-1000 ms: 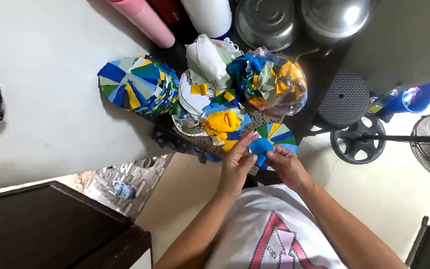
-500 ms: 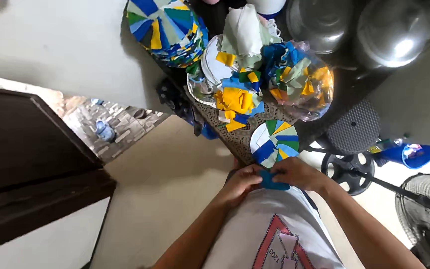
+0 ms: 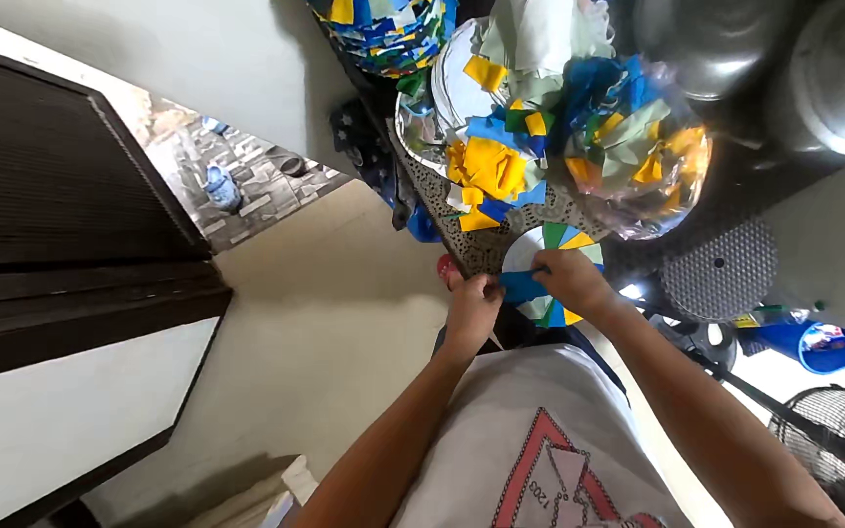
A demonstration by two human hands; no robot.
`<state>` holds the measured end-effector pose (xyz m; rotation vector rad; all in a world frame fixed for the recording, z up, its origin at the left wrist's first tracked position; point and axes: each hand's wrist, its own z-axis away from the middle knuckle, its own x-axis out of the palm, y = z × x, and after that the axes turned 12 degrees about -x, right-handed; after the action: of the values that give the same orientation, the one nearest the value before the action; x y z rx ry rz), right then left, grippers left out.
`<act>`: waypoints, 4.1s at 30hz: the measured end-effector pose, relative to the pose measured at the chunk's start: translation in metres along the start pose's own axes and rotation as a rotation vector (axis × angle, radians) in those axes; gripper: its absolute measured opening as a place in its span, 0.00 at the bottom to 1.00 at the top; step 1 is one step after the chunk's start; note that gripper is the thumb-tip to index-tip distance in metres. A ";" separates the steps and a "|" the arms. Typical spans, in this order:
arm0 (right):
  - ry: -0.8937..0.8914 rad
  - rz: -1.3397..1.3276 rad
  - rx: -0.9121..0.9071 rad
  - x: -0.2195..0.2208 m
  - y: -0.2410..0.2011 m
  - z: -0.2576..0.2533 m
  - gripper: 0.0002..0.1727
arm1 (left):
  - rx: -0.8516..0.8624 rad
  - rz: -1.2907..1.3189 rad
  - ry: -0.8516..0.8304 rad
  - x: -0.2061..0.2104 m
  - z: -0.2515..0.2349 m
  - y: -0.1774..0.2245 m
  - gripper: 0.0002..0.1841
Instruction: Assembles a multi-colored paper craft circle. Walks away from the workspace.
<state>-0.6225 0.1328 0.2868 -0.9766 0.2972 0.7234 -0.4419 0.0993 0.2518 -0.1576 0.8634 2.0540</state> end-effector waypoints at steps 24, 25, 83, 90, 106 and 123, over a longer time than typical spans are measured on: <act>0.008 0.105 0.098 0.000 0.000 -0.007 0.11 | -0.087 -0.223 0.097 0.000 -0.007 0.018 0.13; 0.006 0.112 0.103 0.000 -0.001 -0.007 0.11 | -0.089 -0.233 0.098 0.000 -0.007 0.019 0.13; 0.394 0.168 -0.003 0.049 0.025 0.054 0.19 | 0.466 -0.643 0.042 -0.006 0.011 -0.005 0.20; 0.635 0.012 0.229 0.078 0.070 0.119 0.18 | 0.587 -0.712 0.173 -0.051 -0.031 0.052 0.17; 0.649 -0.324 0.699 0.207 0.048 0.160 0.18 | 0.706 -1.211 -0.084 -0.084 -0.082 0.102 0.08; 0.730 -0.423 0.754 0.223 0.017 0.126 0.17 | 0.732 -1.191 -0.033 -0.092 -0.080 0.066 0.14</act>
<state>-0.4819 0.3379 0.2248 -0.5052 0.8941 -0.1765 -0.4524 -0.0383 0.2640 -0.1675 1.0726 0.5891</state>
